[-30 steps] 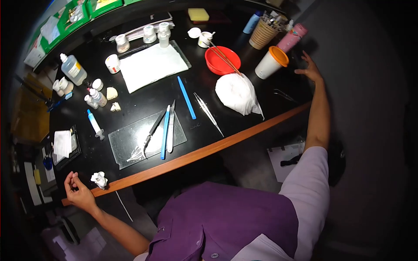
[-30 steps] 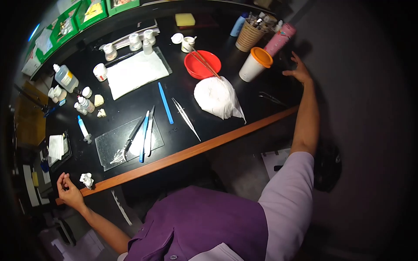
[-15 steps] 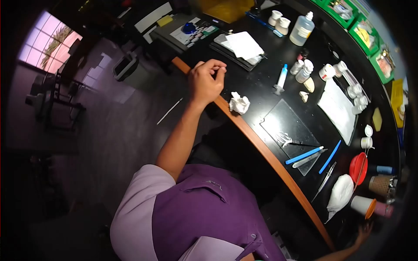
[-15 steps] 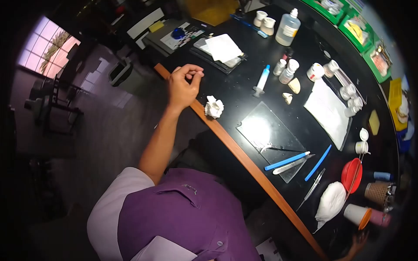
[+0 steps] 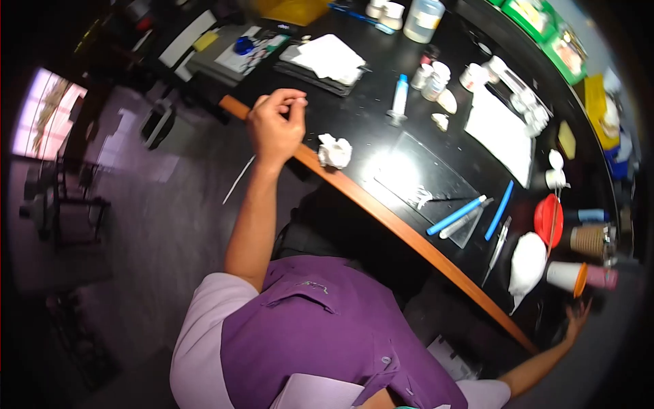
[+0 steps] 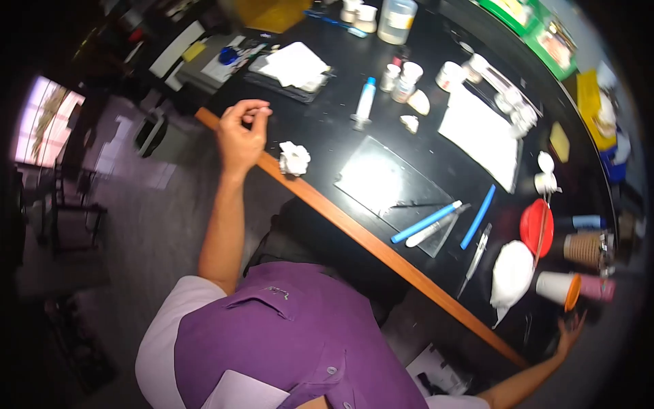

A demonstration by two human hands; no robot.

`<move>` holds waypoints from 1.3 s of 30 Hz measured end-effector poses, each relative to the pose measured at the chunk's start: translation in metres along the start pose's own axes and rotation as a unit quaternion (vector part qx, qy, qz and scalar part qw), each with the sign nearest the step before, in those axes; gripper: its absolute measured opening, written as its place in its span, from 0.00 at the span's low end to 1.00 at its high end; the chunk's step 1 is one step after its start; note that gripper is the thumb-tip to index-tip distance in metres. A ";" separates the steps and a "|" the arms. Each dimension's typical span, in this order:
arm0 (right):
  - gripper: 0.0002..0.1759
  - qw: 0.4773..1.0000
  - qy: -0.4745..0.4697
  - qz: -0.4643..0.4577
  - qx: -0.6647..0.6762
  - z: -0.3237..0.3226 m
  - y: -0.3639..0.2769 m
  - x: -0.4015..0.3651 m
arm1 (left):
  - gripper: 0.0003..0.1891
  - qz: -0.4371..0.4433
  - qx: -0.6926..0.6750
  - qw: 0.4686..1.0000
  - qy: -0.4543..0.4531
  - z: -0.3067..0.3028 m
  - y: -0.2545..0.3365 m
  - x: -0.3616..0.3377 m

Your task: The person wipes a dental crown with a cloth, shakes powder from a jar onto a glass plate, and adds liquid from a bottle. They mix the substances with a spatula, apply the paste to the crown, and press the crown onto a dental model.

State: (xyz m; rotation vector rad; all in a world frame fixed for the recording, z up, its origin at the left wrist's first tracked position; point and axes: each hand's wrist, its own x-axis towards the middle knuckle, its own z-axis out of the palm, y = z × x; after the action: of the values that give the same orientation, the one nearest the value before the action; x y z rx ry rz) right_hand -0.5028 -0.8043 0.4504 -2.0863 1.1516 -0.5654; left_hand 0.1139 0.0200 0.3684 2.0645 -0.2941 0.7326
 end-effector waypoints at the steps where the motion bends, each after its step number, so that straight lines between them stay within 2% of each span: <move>1: 0.64 0.999 0.008 -0.015 -0.037 0.002 -0.006 -0.006 | 0.04 0.002 0.004 1.000 -0.006 0.000 0.000 0.000; 2: 0.64 0.997 0.003 -0.035 -0.073 -0.002 -0.007 -0.005 | 0.04 0.004 0.012 1.000 -0.009 -0.001 -0.001 0.000; 12: 0.65 0.991 0.011 -0.009 -0.137 0.003 -0.015 -0.019 | 0.04 -0.005 -0.001 0.999 -0.032 0.000 -0.017 0.000; 18: 0.63 0.997 0.004 0.012 -0.075 0.014 -0.025 -0.018 | 0.03 0.007 0.010 0.999 -0.040 -0.002 -0.013 0.000; 27: 0.62 0.997 0.024 0.014 -0.069 0.021 -0.031 -0.021 | 0.05 -0.012 0.003 0.999 -0.045 -0.002 -0.014 0.001; 30: 0.63 0.997 0.022 0.034 -0.070 0.022 -0.039 -0.026 | 0.05 -0.005 -0.003 0.999 -0.048 -0.002 -0.014 0.002; 34: 0.72 0.989 -0.007 0.071 -0.129 0.009 -0.018 -0.018 | 0.04 -0.006 -0.010 0.999 -0.045 -0.001 -0.014 0.001; 37: 0.76 0.989 -0.053 0.092 -0.107 -0.001 -0.001 -0.013 | 0.04 -0.010 0.006 0.999 -0.051 -0.002 -0.012 0.002; 39: 0.77 0.985 -0.046 0.074 -0.148 -0.003 0.003 -0.013 | 0.05 -0.003 0.012 0.998 -0.060 -0.004 -0.012 0.001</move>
State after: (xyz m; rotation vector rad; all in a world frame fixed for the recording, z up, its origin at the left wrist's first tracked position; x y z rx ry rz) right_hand -0.5129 -0.7951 0.4496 -2.2218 1.3924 -0.2350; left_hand 0.1190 0.0298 0.3629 2.1353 -0.3471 0.6117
